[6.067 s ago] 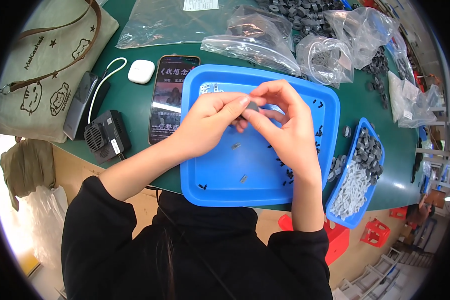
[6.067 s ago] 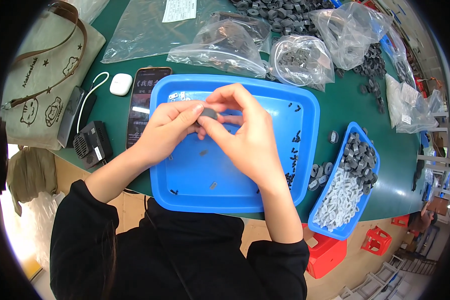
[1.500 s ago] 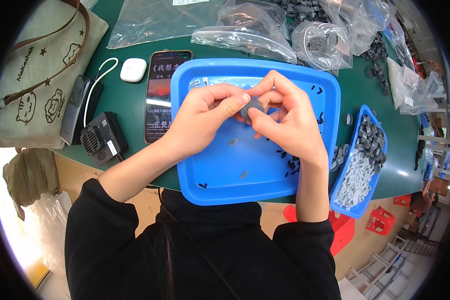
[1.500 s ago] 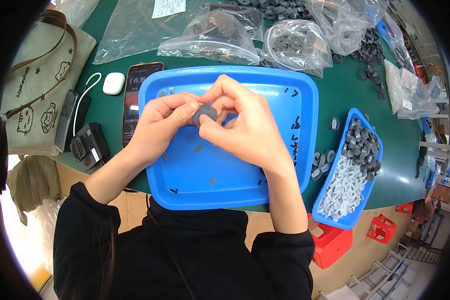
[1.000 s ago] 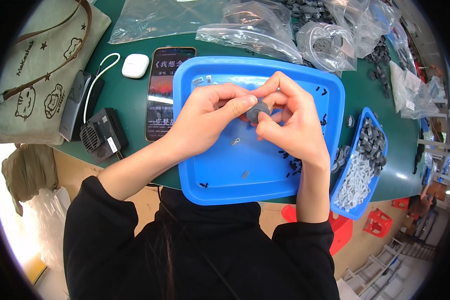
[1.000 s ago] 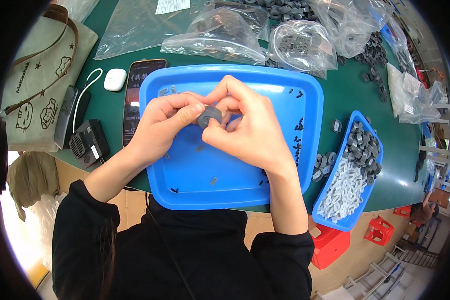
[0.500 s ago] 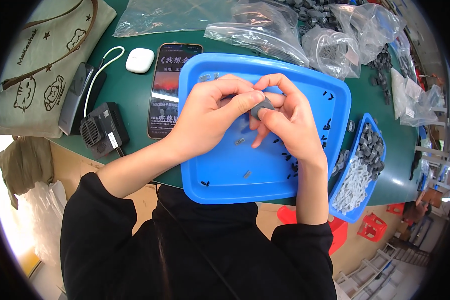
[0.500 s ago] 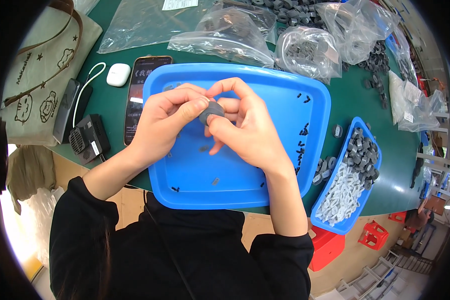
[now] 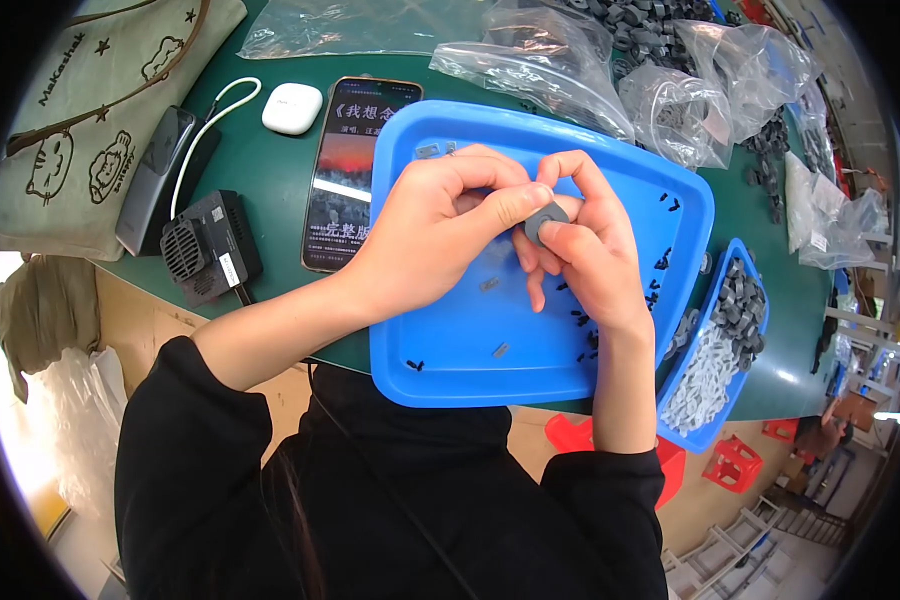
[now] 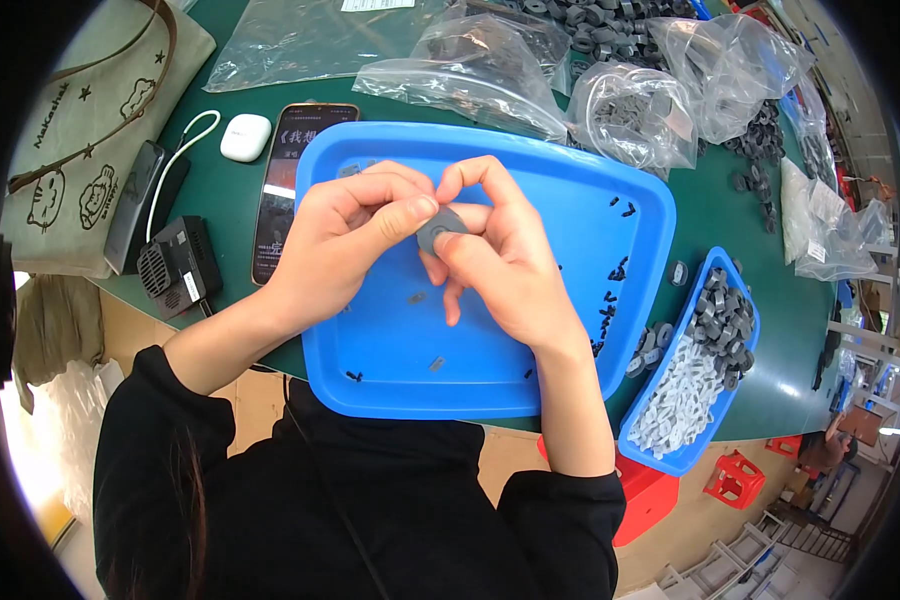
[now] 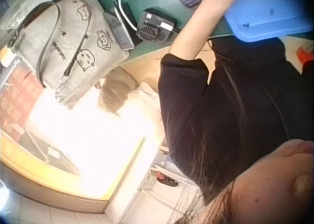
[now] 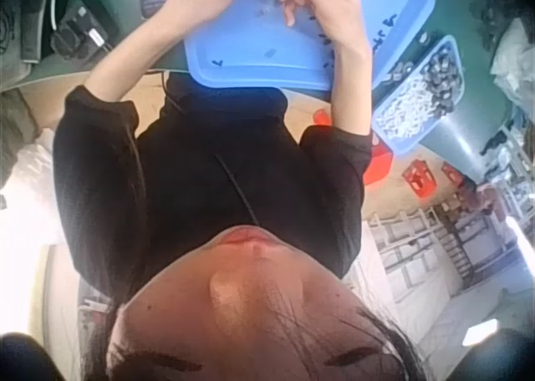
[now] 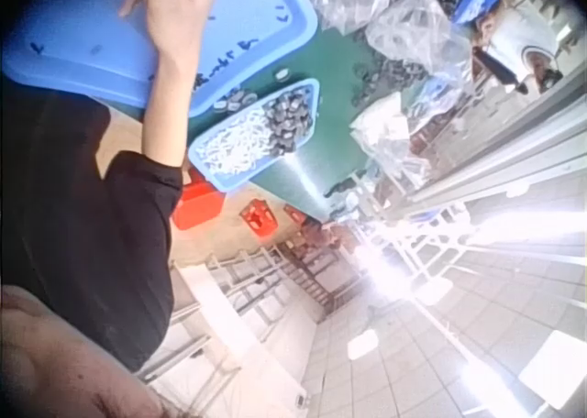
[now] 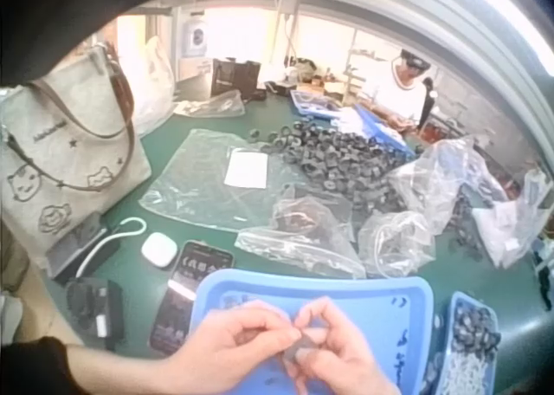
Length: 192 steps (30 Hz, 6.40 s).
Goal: The person assembles small plastic components by taking grey housings and white inserts from trays and fitting the inserts into the housings by hand.
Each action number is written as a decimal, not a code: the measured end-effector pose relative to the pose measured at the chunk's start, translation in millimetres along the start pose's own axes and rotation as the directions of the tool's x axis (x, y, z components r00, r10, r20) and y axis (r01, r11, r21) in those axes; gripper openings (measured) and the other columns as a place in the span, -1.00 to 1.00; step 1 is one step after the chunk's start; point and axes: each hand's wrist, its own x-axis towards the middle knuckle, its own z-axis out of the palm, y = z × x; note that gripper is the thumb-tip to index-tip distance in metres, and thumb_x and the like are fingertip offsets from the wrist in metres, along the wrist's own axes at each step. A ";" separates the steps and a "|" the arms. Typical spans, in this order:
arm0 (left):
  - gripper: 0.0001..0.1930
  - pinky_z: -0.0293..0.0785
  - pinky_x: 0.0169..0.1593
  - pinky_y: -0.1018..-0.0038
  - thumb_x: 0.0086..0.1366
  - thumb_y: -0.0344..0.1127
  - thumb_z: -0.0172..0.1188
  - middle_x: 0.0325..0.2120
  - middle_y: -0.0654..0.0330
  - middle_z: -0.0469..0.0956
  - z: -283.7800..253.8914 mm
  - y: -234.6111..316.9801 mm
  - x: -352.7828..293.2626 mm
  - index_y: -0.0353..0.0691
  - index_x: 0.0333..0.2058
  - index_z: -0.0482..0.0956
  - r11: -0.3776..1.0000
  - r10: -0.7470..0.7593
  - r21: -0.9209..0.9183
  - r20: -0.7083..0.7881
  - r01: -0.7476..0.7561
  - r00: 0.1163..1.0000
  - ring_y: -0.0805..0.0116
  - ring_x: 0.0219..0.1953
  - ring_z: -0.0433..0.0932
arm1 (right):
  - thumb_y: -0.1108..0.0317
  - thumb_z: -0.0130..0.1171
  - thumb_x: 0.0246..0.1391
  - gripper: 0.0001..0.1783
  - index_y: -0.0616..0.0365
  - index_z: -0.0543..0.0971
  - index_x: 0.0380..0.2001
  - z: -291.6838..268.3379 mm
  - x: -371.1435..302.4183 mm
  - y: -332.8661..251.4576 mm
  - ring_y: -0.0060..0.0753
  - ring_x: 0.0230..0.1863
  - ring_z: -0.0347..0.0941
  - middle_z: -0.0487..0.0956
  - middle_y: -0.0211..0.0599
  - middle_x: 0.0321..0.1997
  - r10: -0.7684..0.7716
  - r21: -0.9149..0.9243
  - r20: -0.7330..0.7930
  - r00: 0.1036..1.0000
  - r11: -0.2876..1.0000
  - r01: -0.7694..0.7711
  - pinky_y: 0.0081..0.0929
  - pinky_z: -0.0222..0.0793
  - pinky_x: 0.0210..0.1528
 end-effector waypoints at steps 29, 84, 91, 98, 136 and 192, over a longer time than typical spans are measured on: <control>-0.64 0.40 -0.05 0.44 0.38 -0.21 -0.12 -0.19 0.09 0.50 -3.6 -20.7 7.1 -0.43 -0.18 0.49 0.992 -0.063 0.108 -0.045 0.068 0.997 0.36 -0.09 0.45 | 0.32 0.08 0.09 -0.73 0.28 0.42 -0.20 -28.5 -73.7 -57.0 -0.52 -0.39 0.51 0.58 -0.24 -0.41 -0.320 -0.745 -0.218 0.922 0.665 0.055 -0.59 0.42 -0.33; -0.66 0.38 -0.14 0.52 0.37 -0.21 -0.13 -0.29 0.14 0.50 5.7 -17.4 -0.1 -0.40 -0.24 0.51 0.940 -0.167 0.313 0.080 0.134 0.983 0.41 -0.18 0.46 | 0.06 0.22 -0.21 -0.60 0.22 0.55 -0.48 -140.9 -233.9 -47.0 -0.08 -0.37 0.53 0.55 -0.07 -0.53 -0.295 -0.517 -0.835 0.464 0.133 -0.846 -0.29 0.41 -0.28; -0.70 0.37 -0.14 0.56 0.35 -0.24 -0.08 -0.31 0.16 0.54 4.2 -21.3 2.5 -0.37 -0.25 0.53 0.920 -0.107 0.389 0.127 0.050 0.986 0.45 -0.21 0.48 | 0.23 0.10 -0.11 -0.76 0.22 0.55 -0.53 -139.2 -227.8 -50.6 0.03 -0.35 0.49 0.55 -0.02 -0.46 -0.494 -0.536 -0.724 0.482 -0.038 -0.844 -0.15 0.40 -0.30; -0.78 0.38 -0.19 0.59 0.28 -0.29 0.08 -0.32 0.22 0.54 -3.5 -21.0 5.8 -0.33 -0.22 0.53 0.975 -0.011 0.222 0.144 -0.022 0.989 0.53 -0.25 0.47 | 0.40 0.13 0.04 -0.85 0.28 0.49 -0.47 -27.7 -138.0 -76.3 -0.61 -0.57 0.33 0.47 -0.31 -0.60 -0.593 -0.872 -0.489 0.640 0.330 -0.360 -0.61 0.25 -0.51; -0.69 0.44 0.07 0.34 0.25 -0.46 0.07 -0.17 0.12 0.49 -3.6 -11.1 3.4 -0.30 -0.02 0.41 0.817 -0.311 -0.465 0.143 0.341 0.940 0.26 -0.08 0.49 | 0.50 0.13 -0.05 -0.75 0.13 0.60 -0.23 6.9 -11.8 -9.1 -0.27 -0.24 0.51 0.55 -0.20 -0.26 -0.635 -0.874 -0.034 0.772 0.393 0.285 -0.48 0.41 -0.20; -0.61 0.50 -0.03 0.47 0.13 -0.54 0.19 -0.15 0.08 0.39 2.8 -9.6 0.3 -0.36 -0.04 0.39 0.961 -0.198 -0.190 0.025 0.199 0.980 0.33 -0.16 0.52 | 0.65 0.09 -0.19 -0.87 0.24 0.47 -0.48 7.5 -14.6 -5.4 -0.58 -0.41 0.51 0.54 -0.36 -0.43 -0.606 -0.741 -0.152 0.781 0.593 0.316 -0.64 0.46 -0.31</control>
